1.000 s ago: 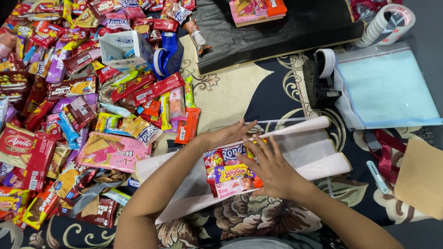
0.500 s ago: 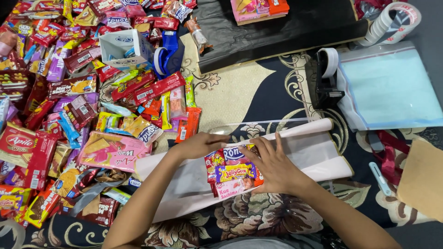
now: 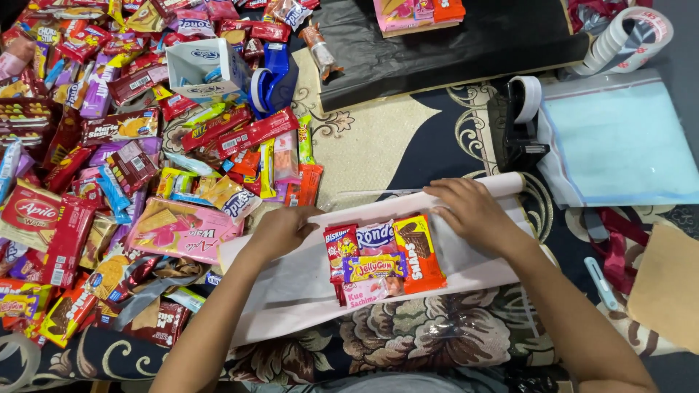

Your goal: Wrapping several snack packets in decorative paper to create a snack bouquet.

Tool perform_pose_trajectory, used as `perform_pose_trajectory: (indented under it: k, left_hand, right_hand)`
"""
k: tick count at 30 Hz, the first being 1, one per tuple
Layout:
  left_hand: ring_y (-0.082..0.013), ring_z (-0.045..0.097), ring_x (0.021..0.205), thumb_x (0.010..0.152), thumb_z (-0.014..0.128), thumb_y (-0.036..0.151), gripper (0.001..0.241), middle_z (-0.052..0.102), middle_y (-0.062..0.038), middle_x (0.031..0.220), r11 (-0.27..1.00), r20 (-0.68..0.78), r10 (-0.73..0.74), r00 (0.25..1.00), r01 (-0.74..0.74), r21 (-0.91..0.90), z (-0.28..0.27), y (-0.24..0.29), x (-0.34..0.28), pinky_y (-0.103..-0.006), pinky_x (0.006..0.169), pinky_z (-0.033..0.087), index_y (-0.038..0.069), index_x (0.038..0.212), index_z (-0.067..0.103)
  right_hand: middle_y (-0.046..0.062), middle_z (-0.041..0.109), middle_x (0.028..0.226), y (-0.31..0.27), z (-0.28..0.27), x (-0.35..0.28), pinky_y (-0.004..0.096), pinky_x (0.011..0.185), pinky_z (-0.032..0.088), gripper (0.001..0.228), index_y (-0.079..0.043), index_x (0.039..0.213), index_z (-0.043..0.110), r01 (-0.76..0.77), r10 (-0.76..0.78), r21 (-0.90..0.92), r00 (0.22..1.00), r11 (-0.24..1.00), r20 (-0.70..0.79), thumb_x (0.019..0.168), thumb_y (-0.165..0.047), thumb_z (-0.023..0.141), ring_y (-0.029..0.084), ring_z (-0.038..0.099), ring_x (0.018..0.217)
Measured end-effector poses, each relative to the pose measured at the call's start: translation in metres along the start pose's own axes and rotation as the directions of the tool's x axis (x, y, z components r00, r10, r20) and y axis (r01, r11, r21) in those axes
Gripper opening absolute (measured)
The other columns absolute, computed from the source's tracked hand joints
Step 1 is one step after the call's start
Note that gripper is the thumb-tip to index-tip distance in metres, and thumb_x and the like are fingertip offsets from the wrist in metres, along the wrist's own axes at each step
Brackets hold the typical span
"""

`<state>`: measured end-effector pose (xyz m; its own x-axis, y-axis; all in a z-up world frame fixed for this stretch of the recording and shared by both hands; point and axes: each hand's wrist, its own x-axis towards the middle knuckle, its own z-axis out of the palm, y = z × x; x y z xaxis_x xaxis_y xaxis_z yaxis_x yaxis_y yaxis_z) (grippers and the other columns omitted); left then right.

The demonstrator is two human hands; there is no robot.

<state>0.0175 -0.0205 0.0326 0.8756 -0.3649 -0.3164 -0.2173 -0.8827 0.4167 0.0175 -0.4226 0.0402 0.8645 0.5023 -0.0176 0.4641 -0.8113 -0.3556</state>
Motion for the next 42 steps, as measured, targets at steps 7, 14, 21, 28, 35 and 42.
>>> perform_pose_trajectory:
  k: [7,14,21,28,35,42]
  left_hand:
    - [-0.0373,0.072,0.103,0.091,0.070,0.027,0.037,0.078,-0.010,0.101,0.999,-0.047,0.029,0.998,-0.030,-0.025,0.008,-0.013,0.011,-0.0518,0.089,0.056,0.029,0.128,0.066]
    - [-0.0259,0.048,0.131,0.074,0.083,0.048,0.066,0.057,-0.002,0.131,0.899,-0.071,0.341,0.937,-0.303,0.317,-0.005,0.001,-0.025,-0.0518,0.109,0.035,0.026,0.130,0.056]
    - [-0.0187,0.064,0.119,0.096,0.062,0.031,0.025,0.070,0.002,0.117,0.888,-0.223,0.313,0.923,-0.201,0.414,-0.015,-0.029,-0.012,-0.0448,0.107,0.042,0.024,0.119,0.067]
    - [-0.0195,0.059,0.126,0.094,0.067,0.033,0.047,0.061,0.004,0.128,0.925,-0.428,0.184,0.885,-0.009,0.380,-0.026,-0.045,0.022,-0.0485,0.106,0.043,0.033,0.139,0.056]
    - [-0.0188,0.063,0.109,0.088,0.071,0.035,0.038,0.061,0.003,0.112,0.822,-0.486,0.473,0.735,-0.170,0.543,0.011,-0.053,0.029,-0.0445,0.096,0.044,0.028,0.124,0.061]
    - [-0.0198,0.062,0.108,0.099,0.054,0.053,0.041,0.065,-0.001,0.108,0.785,-0.373,0.517,0.771,-0.253,0.565,0.025,-0.041,0.008,-0.0367,0.087,0.051,0.024,0.122,0.070]
  right_hand:
    - [-0.004,0.070,0.104,0.028,0.010,0.026,0.043,0.102,0.039,0.025,-0.027,0.123,0.068,0.019,-0.025,-0.081,0.996,0.997,-0.083,0.100,-0.034,0.062,0.015,0.064,0.108]
    - [0.002,0.060,0.135,0.025,0.004,0.019,0.057,0.111,0.034,0.053,-0.024,0.128,0.063,0.124,-0.116,-0.122,0.991,0.985,0.069,0.080,-0.041,0.080,0.026,0.049,0.134]
    - [-0.001,0.072,0.113,0.036,-0.007,0.041,0.045,0.100,0.048,0.020,-0.025,0.109,0.071,0.108,-0.115,-0.102,0.991,0.989,-0.063,0.097,-0.039,0.065,0.020,0.067,0.114]
    - [-0.001,0.061,0.104,0.061,0.003,0.081,0.038,0.081,0.051,0.037,-0.023,0.128,0.063,0.025,-0.130,-0.322,0.942,0.946,-0.308,0.099,-0.047,0.063,0.020,0.065,0.095]
    - [0.002,0.059,0.111,0.035,-0.002,0.076,0.038,0.094,0.044,0.045,-0.020,0.117,0.065,0.208,-0.284,-0.370,0.945,0.906,-0.164,0.087,-0.052,0.073,0.022,0.056,0.111]
    - [-0.001,0.060,0.108,0.039,0.018,0.058,0.041,0.099,0.041,0.058,-0.027,0.104,0.066,0.276,-0.326,-0.427,0.944,0.861,-0.047,0.089,-0.079,0.046,0.018,0.058,0.110]
